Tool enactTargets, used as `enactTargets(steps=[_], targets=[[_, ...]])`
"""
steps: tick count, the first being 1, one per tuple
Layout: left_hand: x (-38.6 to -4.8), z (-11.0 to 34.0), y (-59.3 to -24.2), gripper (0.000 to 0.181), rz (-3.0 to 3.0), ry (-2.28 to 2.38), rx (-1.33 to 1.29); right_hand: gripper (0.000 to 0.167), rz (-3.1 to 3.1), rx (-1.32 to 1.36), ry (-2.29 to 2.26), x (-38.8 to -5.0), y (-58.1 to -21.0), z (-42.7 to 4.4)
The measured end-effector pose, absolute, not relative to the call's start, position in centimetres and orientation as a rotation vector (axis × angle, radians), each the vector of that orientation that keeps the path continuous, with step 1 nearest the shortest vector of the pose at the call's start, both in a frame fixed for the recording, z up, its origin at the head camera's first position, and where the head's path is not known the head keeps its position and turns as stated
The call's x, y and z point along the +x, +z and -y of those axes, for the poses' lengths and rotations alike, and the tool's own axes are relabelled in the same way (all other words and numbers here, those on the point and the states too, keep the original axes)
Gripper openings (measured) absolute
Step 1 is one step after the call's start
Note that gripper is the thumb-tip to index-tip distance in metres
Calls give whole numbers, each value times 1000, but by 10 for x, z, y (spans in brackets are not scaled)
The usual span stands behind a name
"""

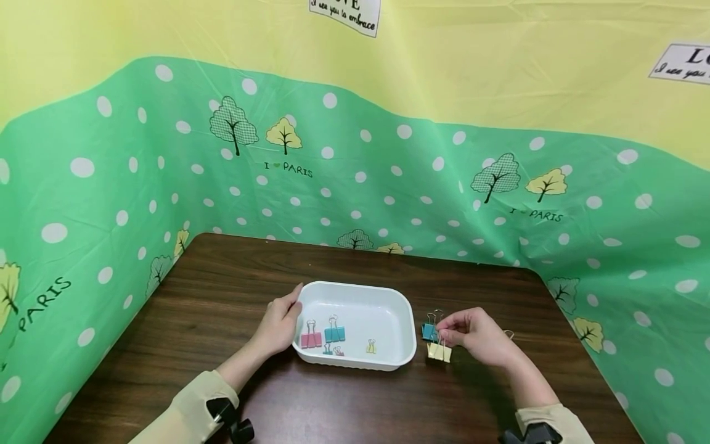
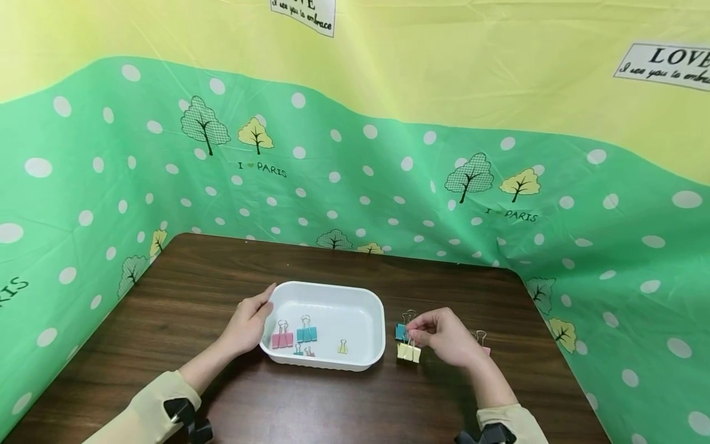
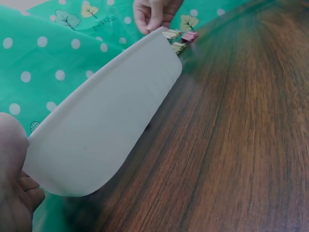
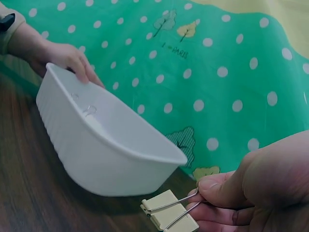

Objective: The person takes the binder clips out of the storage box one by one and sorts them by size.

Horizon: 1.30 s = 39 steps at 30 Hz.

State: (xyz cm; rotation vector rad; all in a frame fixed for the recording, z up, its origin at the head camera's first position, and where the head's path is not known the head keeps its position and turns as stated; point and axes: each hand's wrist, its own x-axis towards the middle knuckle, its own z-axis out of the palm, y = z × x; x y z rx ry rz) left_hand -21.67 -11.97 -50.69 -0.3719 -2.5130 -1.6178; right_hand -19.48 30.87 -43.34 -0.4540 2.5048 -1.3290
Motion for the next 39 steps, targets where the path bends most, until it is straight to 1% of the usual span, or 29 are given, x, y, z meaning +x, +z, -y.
enactTargets(steps=[9, 14, 19, 29, 39], targets=[[-217, 119, -508, 46, 2513, -1623, -372, 14, -2428, -428, -1396, -190, -455, -313], [-217, 119, -507, 46, 2512, -1624, -374, 13, -2400, -393, -1406, -188, -462, -312], [-217, 119, -507, 46, 2513, -1617, -377, 12, -2427, -412, -1367, -188, -465, -312], [-216, 119, -507, 46, 2510, -1616, -382, 15, -2416, -424, -1377, -187, -466, -312], [-216, 119, -506, 46, 2516, -1615, -367, 24, -2475, -439, -1410, -193, -451, -314]])
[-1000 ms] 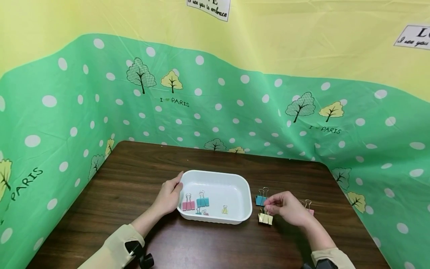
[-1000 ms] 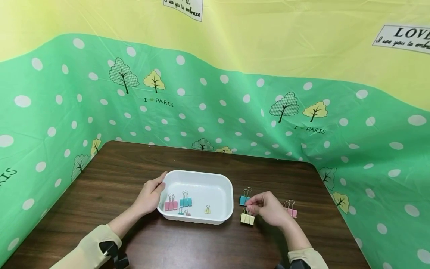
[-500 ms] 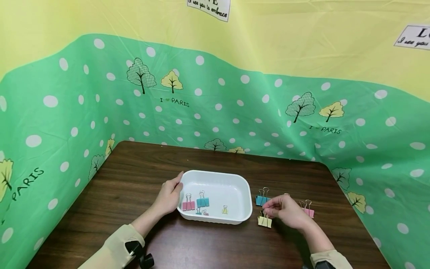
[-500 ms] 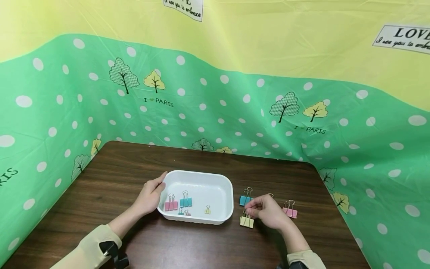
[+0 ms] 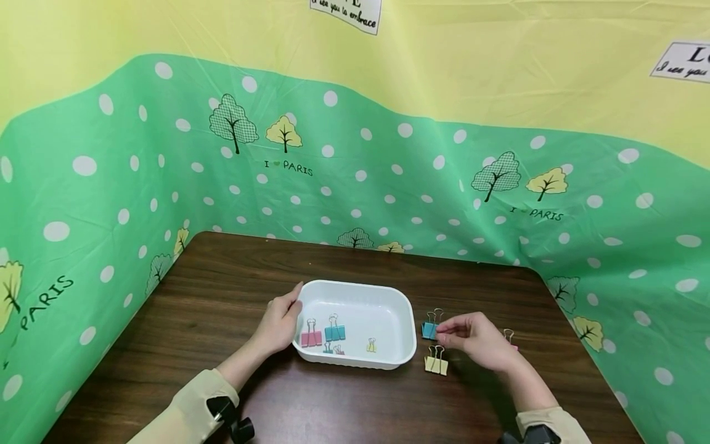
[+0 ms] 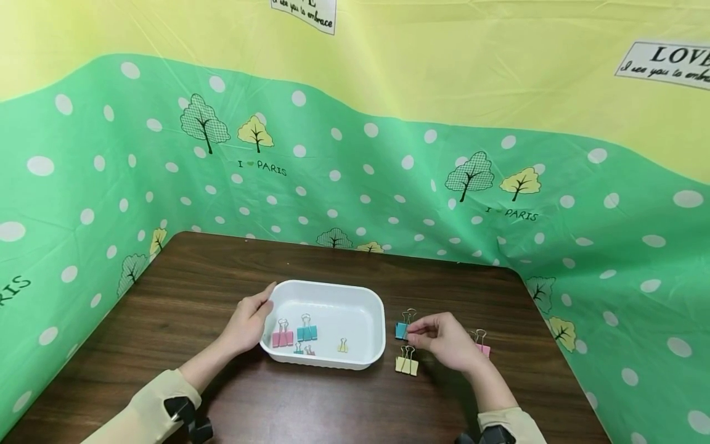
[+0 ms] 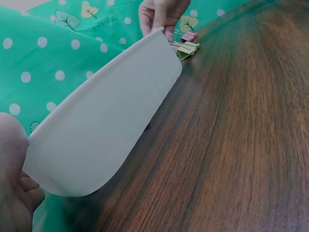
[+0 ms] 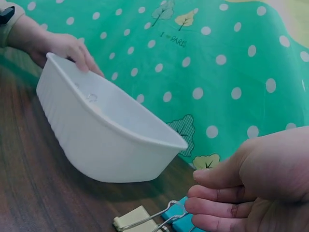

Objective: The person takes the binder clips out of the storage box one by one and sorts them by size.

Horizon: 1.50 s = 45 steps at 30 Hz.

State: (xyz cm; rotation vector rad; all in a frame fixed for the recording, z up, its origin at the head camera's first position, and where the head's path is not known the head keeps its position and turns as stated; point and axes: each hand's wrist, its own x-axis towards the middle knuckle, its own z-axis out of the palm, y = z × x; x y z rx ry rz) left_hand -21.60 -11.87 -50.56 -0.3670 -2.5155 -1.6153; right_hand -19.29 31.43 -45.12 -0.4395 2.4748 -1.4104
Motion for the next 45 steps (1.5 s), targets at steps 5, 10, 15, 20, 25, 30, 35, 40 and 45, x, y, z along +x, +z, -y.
enactTargets(steps=[5, 10, 15, 20, 25, 30, 35, 40, 45], targets=[[-216, 119, -505, 46, 2520, -1620, -365, 25, -2551, -420, -1387, -195, -440, -311], [-216, 119, -505, 46, 2521, -1621, -364, 27, -2577, -407, -1367, -196, -431, -308], [-215, 119, -506, 47, 2528, -1614, -363, 24, -2604, -417, -1347, -197, -424, -303], [-215, 118, -506, 47, 2522, -1611, -364, 24, -2617, -433, -1334, -199, -416, -296], [-215, 118, -506, 47, 2518, -1598, -365, 24, -2577, -481, -1379, -201, -411, -288], [-215, 118, -507, 47, 2515, -1585, -364, 23, -2562, -544, -1414, -203, -409, -280], [-216, 119, -508, 47, 2523, -1595, -361, 23, -2557, -559, -1418, -207, -407, -269], [-216, 119, -508, 47, 2525, -1598, -367, 28, -2529, -558, -1432, -212, -405, -256], [-216, 120, -507, 47, 2527, -1606, -367, 28, -2517, -570, -1442, -218, -405, -241]])
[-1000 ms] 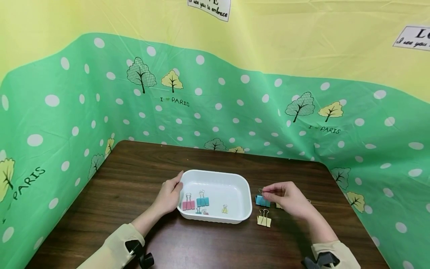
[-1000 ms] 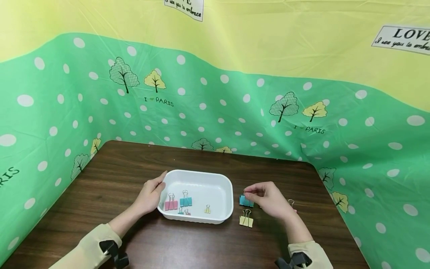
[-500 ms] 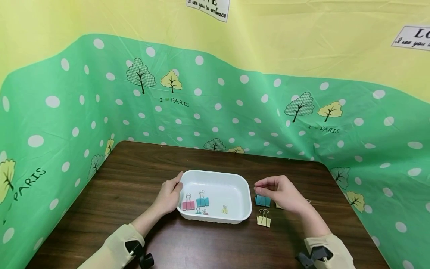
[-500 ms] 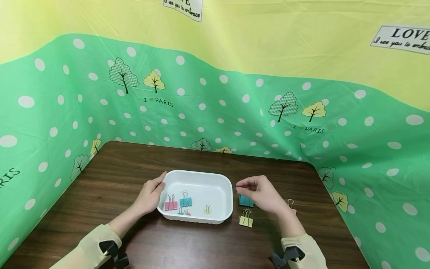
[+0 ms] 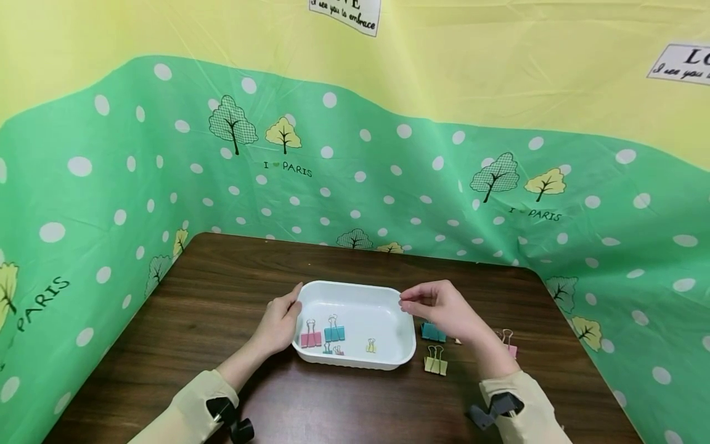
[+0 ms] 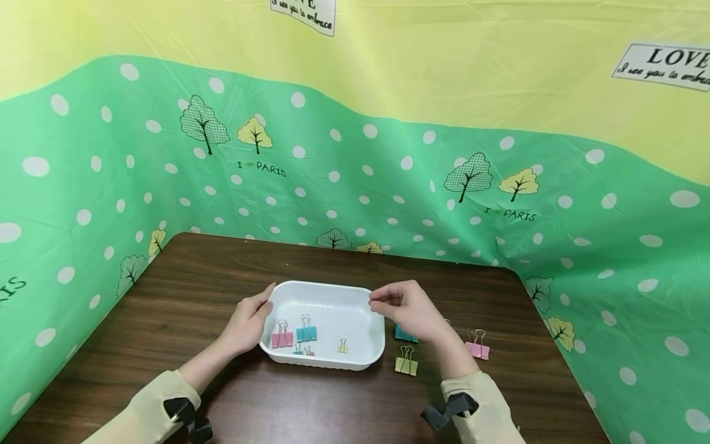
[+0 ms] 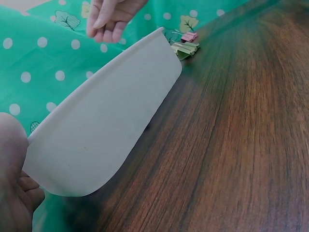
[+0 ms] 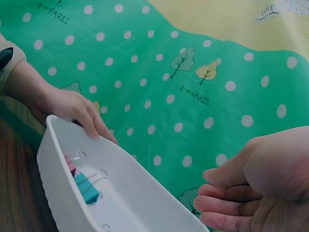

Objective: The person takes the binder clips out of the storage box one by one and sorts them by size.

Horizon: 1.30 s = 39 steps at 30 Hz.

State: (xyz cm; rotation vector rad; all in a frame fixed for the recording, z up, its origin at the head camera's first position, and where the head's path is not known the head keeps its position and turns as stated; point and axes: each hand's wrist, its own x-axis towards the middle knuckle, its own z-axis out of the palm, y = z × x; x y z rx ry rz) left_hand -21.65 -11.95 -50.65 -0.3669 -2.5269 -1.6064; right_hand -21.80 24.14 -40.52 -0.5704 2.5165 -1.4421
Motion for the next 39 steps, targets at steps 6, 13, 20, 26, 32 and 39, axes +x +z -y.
enactTargets(steps=[6, 13, 20, 26, 32, 39], targets=[[-216, 119, -507, 47, 2525, -1599, -367, 24, -2519, -610, -1437, -225, -409, -220], [-214, 120, -506, 47, 2512, -1600, -351, 24, -2484, -635, -1445, -231, -413, -195], [-215, 119, -506, 47, 2506, -1615, -359, 23, -2469, -631, -1443, -236, -423, -178], [-216, 119, -507, 47, 2519, -1612, -353, 20, -2463, -671, -1423, -237, -426, -167], [-217, 120, -509, 47, 2525, -1599, -350, 20, -2449, -650, -1407, -239, -428, -154], [-217, 120, -509, 48, 2533, -1589, -350, 20, -2439, -677, -1368, -240, -433, -140]])
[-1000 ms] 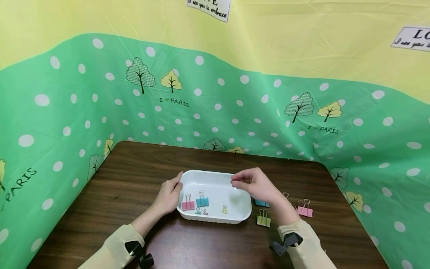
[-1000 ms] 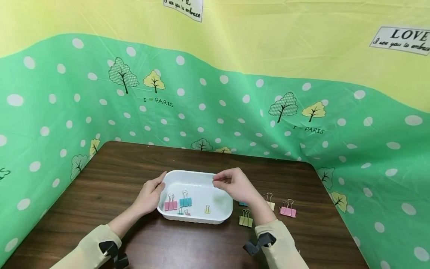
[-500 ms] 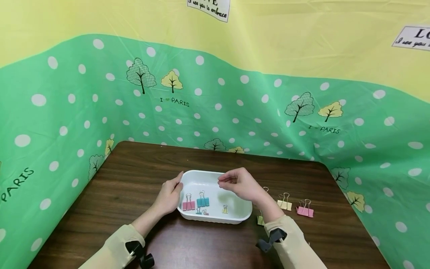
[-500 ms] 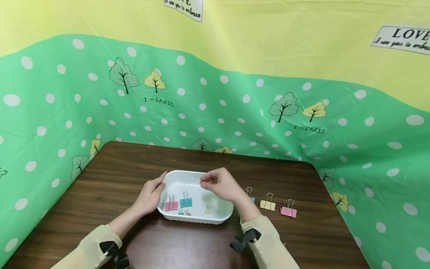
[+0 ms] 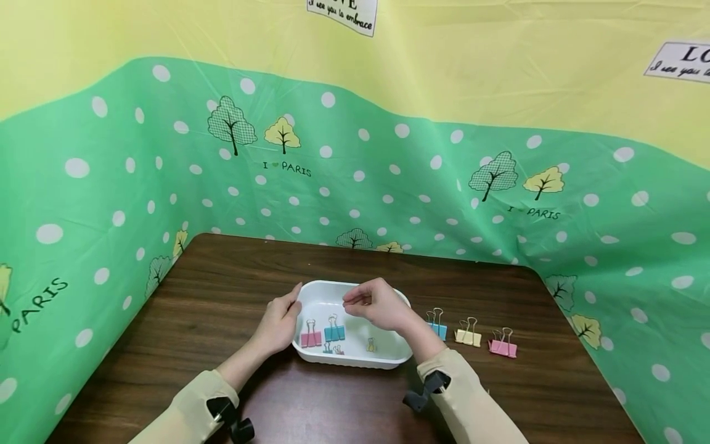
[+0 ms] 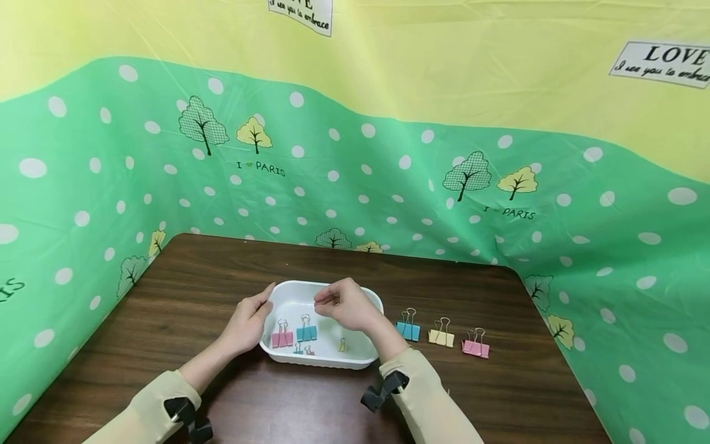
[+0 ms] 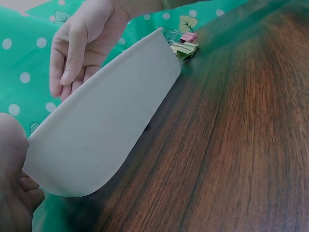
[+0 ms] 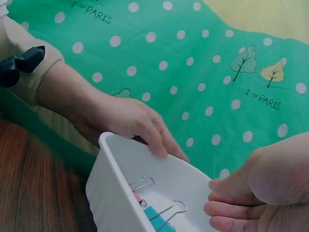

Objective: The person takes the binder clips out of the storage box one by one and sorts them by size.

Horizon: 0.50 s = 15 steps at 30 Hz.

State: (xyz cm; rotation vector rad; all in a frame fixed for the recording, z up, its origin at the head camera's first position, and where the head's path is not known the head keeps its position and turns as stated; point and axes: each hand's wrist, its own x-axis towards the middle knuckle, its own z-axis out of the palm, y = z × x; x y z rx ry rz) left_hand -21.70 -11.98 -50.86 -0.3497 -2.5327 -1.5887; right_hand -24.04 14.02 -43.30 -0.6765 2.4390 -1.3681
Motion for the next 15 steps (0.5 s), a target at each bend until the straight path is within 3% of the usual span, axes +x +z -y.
enactTargets(steps=[15], targets=[[-217, 120, -507, 48, 2541, -1596, -357, 16, -2428, -743, -1299, -250, -450, -122]])
